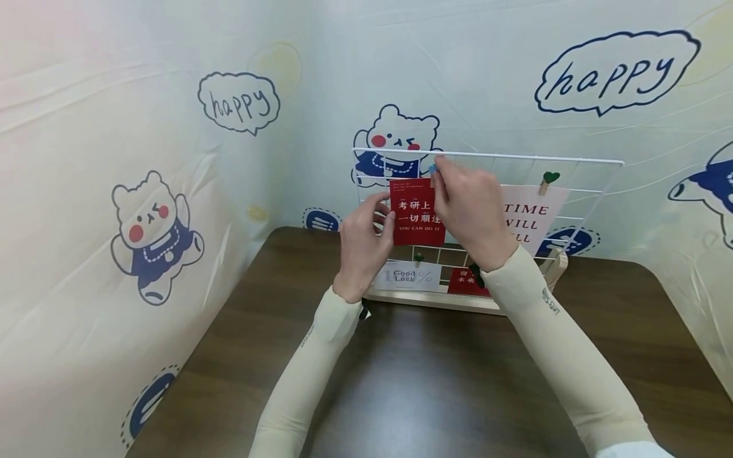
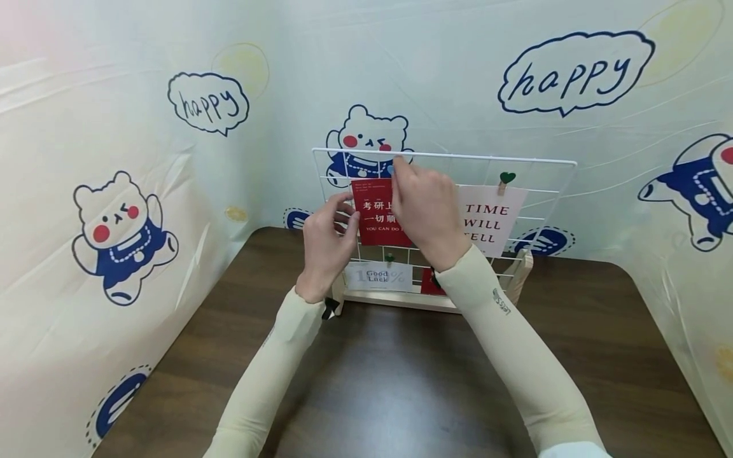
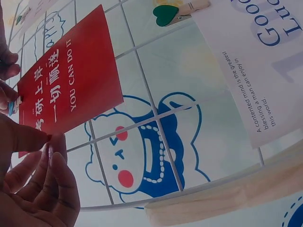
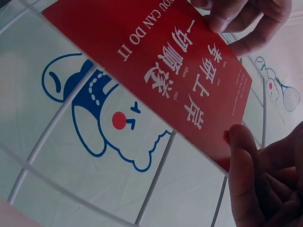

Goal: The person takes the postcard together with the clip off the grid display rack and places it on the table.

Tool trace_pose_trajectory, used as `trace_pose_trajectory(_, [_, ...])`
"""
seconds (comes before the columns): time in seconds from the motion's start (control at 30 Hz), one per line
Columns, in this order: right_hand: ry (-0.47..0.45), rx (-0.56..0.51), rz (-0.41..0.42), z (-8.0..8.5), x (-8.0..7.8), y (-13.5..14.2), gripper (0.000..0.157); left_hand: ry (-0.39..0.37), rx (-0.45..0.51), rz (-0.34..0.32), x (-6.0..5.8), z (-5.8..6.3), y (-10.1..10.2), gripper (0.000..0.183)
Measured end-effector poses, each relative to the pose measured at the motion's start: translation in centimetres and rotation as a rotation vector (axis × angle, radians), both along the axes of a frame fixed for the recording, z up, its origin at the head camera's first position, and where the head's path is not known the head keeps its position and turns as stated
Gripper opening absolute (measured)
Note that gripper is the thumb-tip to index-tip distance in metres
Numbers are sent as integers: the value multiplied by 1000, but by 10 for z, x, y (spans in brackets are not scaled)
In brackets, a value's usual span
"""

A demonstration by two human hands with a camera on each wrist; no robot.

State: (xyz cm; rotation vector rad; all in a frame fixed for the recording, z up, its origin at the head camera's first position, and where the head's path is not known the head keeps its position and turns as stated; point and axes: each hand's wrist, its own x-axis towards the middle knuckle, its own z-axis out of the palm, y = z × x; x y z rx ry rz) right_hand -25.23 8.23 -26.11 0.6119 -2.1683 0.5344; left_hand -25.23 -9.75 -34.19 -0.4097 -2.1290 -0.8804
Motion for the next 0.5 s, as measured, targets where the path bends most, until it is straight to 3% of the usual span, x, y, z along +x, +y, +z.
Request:
trace_pose_trajectory(0.27, [-141,-54,11,4,-2,-3,28,-24,21,-17,-2,0,0,27])
trace_pose_trajectory(0.5, [-126,-104,74,3,-5,-2,22,-29,29,-20,-4,1,-1,24])
